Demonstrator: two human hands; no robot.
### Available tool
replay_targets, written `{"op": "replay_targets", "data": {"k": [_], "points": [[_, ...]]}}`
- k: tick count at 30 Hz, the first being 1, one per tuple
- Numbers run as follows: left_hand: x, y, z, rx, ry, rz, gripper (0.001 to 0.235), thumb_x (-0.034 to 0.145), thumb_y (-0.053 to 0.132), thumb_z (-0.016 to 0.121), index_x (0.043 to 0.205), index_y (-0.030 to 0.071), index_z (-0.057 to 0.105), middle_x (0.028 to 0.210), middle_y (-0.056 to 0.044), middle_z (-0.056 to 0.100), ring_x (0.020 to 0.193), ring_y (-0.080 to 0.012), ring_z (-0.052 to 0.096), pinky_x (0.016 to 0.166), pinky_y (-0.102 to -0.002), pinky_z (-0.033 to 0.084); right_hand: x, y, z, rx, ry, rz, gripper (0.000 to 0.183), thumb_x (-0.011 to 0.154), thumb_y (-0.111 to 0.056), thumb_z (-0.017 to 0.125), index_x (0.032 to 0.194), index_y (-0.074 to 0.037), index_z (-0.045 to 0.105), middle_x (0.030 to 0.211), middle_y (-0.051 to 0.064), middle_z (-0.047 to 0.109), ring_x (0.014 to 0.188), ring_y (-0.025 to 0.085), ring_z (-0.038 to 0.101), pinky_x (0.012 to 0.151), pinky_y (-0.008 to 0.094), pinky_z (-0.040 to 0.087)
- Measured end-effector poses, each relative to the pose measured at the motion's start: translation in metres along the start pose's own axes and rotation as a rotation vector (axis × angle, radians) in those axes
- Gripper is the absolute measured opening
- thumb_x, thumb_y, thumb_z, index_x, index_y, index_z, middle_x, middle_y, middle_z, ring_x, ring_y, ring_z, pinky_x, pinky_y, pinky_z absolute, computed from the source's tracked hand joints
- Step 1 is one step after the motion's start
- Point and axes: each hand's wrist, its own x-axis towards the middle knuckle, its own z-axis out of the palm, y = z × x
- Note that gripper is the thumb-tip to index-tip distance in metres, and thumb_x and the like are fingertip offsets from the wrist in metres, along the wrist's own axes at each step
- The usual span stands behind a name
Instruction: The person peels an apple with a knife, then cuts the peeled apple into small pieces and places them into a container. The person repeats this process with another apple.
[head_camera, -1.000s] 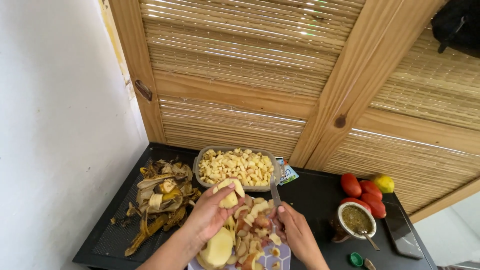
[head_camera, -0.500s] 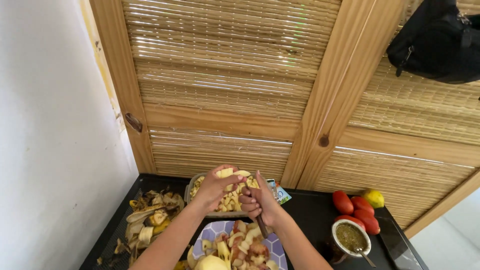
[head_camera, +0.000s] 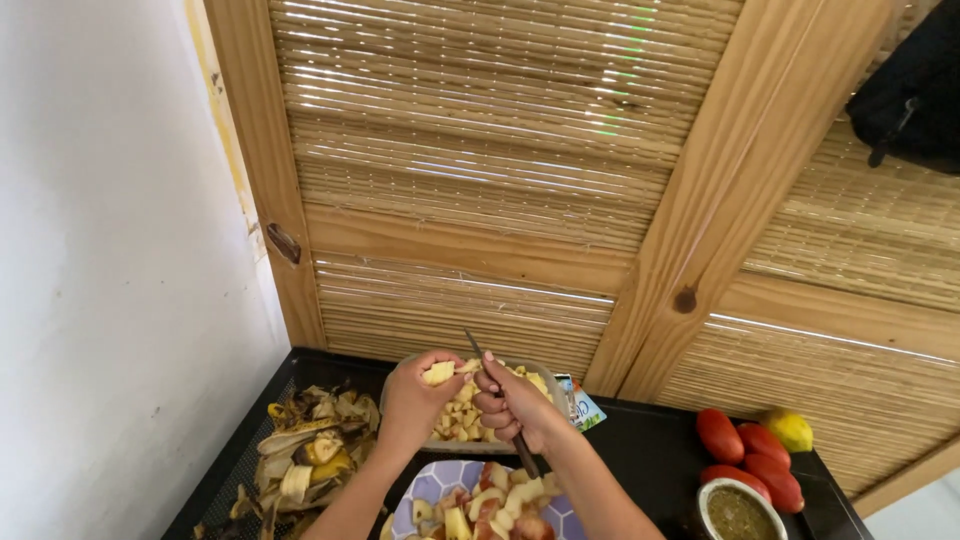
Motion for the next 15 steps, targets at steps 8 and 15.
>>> {"op": "replay_targets", "data": {"k": [8,15], "points": [[0.005,0.002,-0.010,-0.061,-0.016,-0.072,0.011,0.087,0.024,0.078,0.095,0.017,0.079,0.090,0.001,0.071,0.043,-0.0098,0.034,0.049,-0.029,0.029,0.009,0.002,0.010,-0.043,-0.071,0.134,0.057,0.094,-0.075,0.037,0.079,-0.020,0.035,0.058,-0.009,0.022,0.044,0.002,0.010,0.033,0.017,0.008],[0.015,-0.021,-0.002,0.100,0.027,0.084,0.011,0.080,0.024,0.078,0.088,0.018,0.081,0.095,0.004,0.081,0.086,-0.0108,0.074,0.076,-0.028,0.054,0.014,0.012,0.015,-0.135,0.087,0.084,0.053,0.100,-0.068,0.036,0.078,-0.020,0.033,0.058,-0.008,0.022,0.045,0.005,0.011,0.036,0.022,0.008]]}}
